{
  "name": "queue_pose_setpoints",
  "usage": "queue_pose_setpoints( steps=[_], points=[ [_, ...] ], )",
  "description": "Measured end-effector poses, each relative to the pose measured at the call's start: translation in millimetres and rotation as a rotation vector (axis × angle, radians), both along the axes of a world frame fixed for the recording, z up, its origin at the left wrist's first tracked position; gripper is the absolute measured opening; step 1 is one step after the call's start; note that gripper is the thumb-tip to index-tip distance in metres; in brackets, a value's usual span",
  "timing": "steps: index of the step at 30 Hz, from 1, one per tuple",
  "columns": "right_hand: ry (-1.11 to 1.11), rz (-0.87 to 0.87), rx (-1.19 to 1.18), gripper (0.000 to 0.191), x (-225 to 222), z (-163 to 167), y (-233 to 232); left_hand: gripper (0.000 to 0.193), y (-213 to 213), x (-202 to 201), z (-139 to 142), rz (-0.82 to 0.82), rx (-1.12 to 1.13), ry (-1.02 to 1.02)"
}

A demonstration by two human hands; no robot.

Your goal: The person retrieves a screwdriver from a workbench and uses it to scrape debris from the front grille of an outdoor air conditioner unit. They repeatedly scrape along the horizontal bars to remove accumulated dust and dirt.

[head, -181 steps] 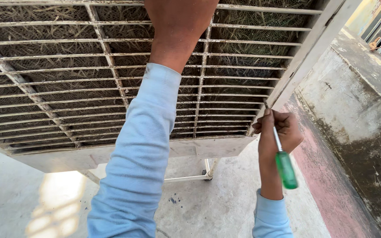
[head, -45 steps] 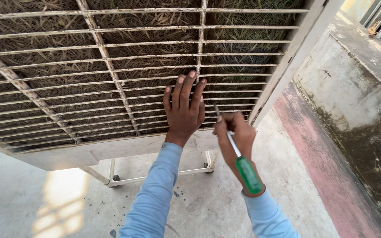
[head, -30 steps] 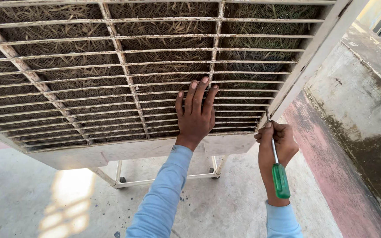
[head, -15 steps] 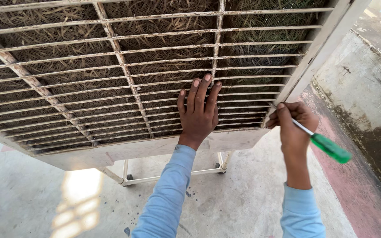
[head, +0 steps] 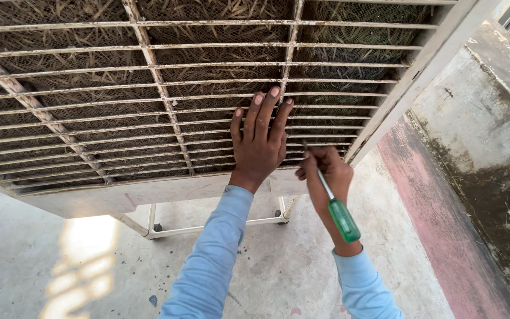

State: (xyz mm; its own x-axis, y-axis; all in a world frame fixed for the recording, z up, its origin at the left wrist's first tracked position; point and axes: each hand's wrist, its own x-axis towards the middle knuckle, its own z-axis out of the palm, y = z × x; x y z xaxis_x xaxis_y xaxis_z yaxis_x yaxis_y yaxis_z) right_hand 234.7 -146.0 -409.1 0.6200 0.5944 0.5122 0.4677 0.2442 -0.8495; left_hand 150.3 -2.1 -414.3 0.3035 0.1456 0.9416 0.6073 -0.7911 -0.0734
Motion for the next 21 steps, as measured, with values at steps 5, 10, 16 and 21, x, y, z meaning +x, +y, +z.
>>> queue_pose_setpoints(
  steps=[5,10,16,21],
  points=[
    [0.081,-0.073,0.077,0.015,39.8,-8.3,-8.5,0.042,1.0,0.2,0.0,0.006,0.0,0.002],
    [0.155,-0.061,0.141,0.012,69.3,-3.4,-42.4,0.042,3.7,6.0,-2.1,-0.003,0.018,-0.005],
    [0.12,-0.089,0.143,0.011,35.1,-15.0,-24.5,0.043,4.2,5.2,-4.1,0.021,0.015,0.012],
    [0.091,0.076,0.091,0.009,-0.7,-23.2,-10.2,0.044,3.6,1.2,-2.7,0.017,0.014,0.015]
  ],
)
